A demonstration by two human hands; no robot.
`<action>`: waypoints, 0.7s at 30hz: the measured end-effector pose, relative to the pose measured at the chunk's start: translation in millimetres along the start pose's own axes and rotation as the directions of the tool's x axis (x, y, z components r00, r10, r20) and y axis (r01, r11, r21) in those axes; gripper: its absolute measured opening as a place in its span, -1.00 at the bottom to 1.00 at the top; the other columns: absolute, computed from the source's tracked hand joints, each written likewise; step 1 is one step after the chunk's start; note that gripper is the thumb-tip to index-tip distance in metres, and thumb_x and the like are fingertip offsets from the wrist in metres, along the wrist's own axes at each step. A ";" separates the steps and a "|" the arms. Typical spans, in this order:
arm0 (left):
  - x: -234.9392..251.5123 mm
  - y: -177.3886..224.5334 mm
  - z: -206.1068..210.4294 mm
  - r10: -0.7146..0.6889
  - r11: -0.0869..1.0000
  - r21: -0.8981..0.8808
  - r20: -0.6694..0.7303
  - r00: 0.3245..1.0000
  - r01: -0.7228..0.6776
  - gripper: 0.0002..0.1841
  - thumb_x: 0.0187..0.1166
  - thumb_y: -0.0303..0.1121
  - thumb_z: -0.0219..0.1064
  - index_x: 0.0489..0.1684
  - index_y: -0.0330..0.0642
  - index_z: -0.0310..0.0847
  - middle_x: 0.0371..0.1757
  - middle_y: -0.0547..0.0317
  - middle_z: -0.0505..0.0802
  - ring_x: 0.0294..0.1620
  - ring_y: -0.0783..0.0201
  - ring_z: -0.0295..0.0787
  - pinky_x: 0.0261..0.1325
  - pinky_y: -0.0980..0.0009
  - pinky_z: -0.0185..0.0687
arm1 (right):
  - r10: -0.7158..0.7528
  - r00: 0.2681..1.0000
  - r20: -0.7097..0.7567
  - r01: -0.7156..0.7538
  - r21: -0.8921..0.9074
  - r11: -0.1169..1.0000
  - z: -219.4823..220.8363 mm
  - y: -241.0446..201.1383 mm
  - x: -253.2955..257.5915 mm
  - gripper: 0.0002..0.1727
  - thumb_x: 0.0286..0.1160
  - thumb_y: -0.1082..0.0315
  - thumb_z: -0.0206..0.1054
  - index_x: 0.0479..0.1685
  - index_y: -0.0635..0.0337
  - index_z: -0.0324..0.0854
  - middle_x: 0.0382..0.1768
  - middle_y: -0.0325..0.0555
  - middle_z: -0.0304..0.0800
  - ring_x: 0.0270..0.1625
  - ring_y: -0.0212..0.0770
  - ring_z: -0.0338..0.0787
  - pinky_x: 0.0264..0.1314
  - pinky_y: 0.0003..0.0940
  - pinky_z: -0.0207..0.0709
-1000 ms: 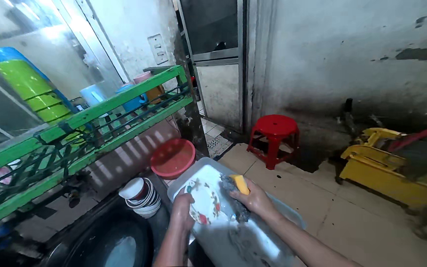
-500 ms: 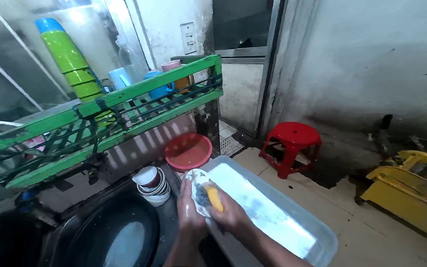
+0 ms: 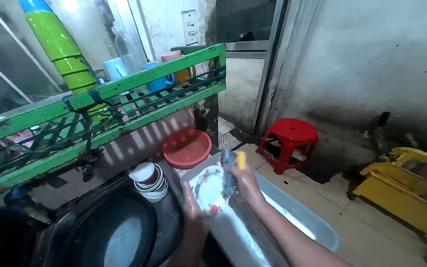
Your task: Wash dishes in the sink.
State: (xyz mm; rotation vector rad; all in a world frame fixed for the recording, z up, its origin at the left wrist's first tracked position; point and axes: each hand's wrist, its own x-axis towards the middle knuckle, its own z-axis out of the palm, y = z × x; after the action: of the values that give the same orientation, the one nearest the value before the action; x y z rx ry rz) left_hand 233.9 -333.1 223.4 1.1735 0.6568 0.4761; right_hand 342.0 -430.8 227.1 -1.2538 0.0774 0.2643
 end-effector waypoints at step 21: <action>-50.6 -0.9 11.4 -0.295 0.950 0.224 0.412 0.862 0.218 -0.54 0.15 -0.82 0.12 0.07 -0.28 0.46 -0.25 0.14 0.85 -0.26 0.37 0.84 -0.18 0.33 0.82 | 0.064 0.922 0.383 0.237 -0.685 0.688 -44.0 -29.4 -22.3 -0.32 0.52 0.08 0.41 0.58 0.22 0.43 0.27 0.23 0.73 0.35 0.14 0.73 0.46 0.18 0.51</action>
State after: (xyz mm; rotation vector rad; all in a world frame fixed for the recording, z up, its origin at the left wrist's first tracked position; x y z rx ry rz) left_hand 205.1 -374.3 236.4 1.2776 0.4512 -0.0827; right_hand 331.3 -484.2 245.1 -1.9733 -0.4780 0.4793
